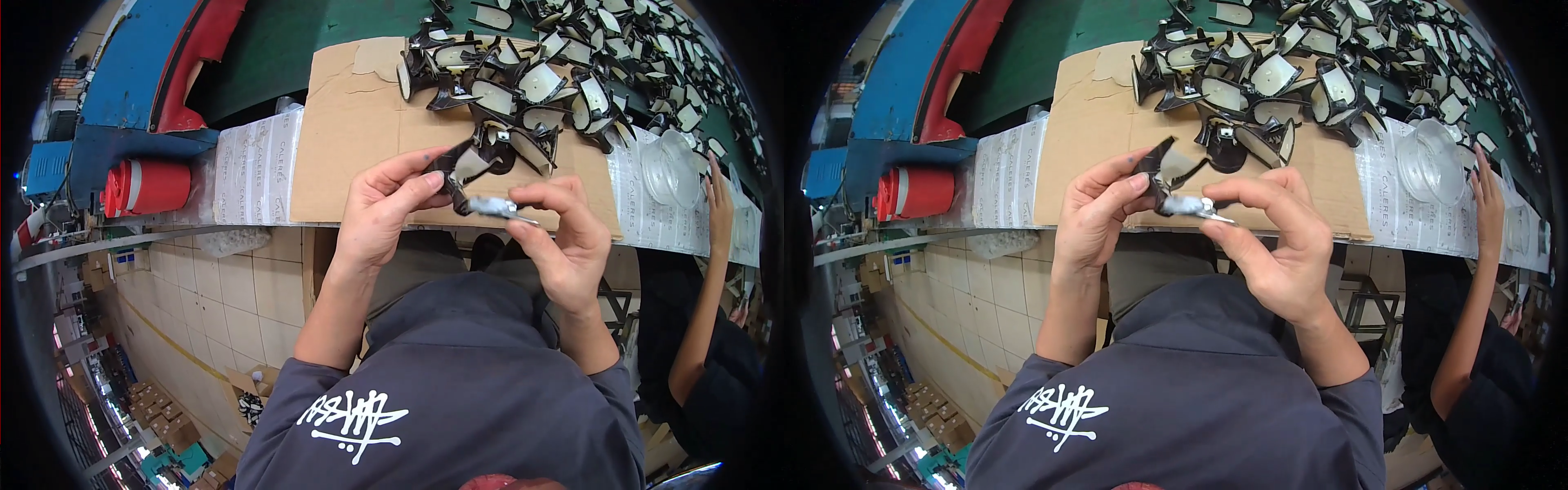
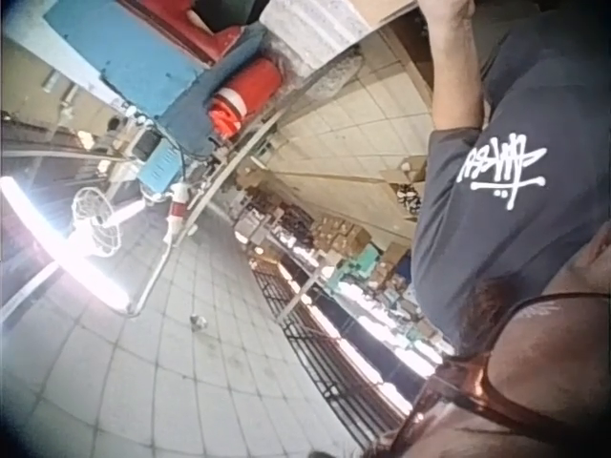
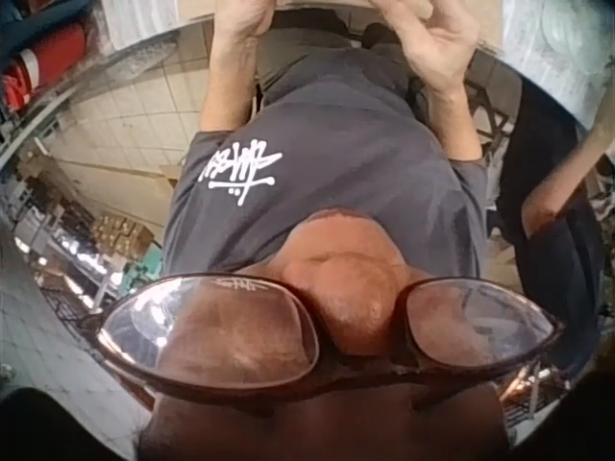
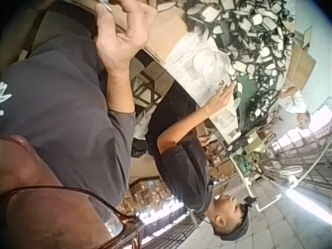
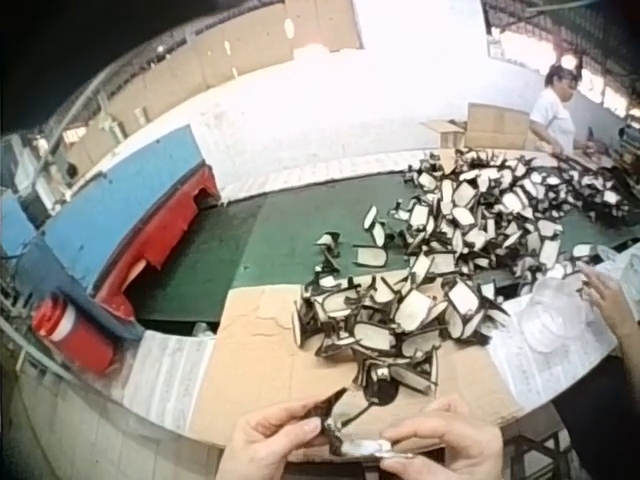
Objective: Assembling small black components for shoes by hand on a workbench.
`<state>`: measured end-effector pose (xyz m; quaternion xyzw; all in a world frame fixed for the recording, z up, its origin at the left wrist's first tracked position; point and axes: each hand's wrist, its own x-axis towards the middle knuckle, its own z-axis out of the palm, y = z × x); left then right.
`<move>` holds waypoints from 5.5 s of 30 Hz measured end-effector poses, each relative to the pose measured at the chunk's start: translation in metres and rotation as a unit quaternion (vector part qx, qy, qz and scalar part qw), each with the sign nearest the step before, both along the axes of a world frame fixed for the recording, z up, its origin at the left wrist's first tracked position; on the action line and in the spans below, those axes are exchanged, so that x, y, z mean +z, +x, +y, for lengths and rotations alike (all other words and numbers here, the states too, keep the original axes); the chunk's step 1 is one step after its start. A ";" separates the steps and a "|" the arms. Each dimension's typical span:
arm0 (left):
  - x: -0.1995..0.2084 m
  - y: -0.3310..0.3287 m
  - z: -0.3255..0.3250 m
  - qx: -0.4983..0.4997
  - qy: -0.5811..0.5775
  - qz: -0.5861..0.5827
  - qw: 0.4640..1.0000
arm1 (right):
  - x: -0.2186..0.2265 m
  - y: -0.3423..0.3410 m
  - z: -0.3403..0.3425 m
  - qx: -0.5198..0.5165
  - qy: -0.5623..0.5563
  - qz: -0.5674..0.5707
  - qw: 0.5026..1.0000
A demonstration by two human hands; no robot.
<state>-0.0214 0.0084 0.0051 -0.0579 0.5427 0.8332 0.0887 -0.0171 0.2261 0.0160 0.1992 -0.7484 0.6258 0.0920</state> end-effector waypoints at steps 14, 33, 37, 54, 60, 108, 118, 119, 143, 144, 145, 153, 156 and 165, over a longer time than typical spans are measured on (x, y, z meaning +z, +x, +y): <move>0.003 0.013 0.012 -0.042 -0.002 -0.046 0.998 | -0.009 -0.009 -0.010 -0.077 0.101 0.117 0.985; -0.008 0.014 0.004 -0.037 0.041 -0.069 0.996 | -0.004 -0.008 -0.005 -0.119 0.061 0.082 0.988; -0.012 0.014 0.006 -0.023 0.062 -0.083 0.994 | -0.005 -0.001 -0.013 -0.072 0.092 0.091 0.989; -0.022 0.012 -0.008 -0.025 0.101 -0.113 0.988 | -0.014 -0.018 0.007 -0.158 0.109 0.048 0.980; -0.025 0.013 -0.004 -0.024 0.086 -0.130 0.987 | -0.013 -0.012 0.001 -0.118 0.087 0.031 0.989; -0.012 -0.067 -0.021 0.058 -0.440 0.151 0.883 | -0.023 -0.014 0.020 -0.160 0.028 0.016 0.987; -0.042 -0.090 0.002 0.019 -0.352 0.120 0.928 | -0.027 -0.003 0.016 -0.142 0.005 -0.030 0.989; -0.034 -0.077 0.007 0.016 -0.235 0.113 0.965 | -0.028 -0.004 0.014 -0.135 -0.010 -0.040 0.990; -0.017 0.000 0.015 0.018 -0.302 0.238 0.923 | -0.013 -0.003 -0.010 -0.013 0.048 0.047 0.998; -0.019 -0.001 0.013 0.020 -0.303 0.236 0.923 | -0.012 -0.001 -0.007 -0.003 0.048 0.046 0.998; -0.020 -0.002 0.012 0.021 -0.303 0.237 0.923 | -0.010 0.000 -0.005 0.007 0.048 0.046 0.998; -0.008 0.006 0.017 -0.014 -0.256 0.179 0.950 | -0.006 -0.003 -0.002 -0.044 0.027 0.013 0.999; -0.005 0.009 0.021 -0.019 -0.244 0.171 0.954 | -0.014 -0.002 -0.008 0.002 0.036 0.014 0.999; -0.008 0.015 0.024 -0.020 -0.264 0.172 0.949 | -0.011 -0.007 -0.014 -0.097 0.115 0.124 0.981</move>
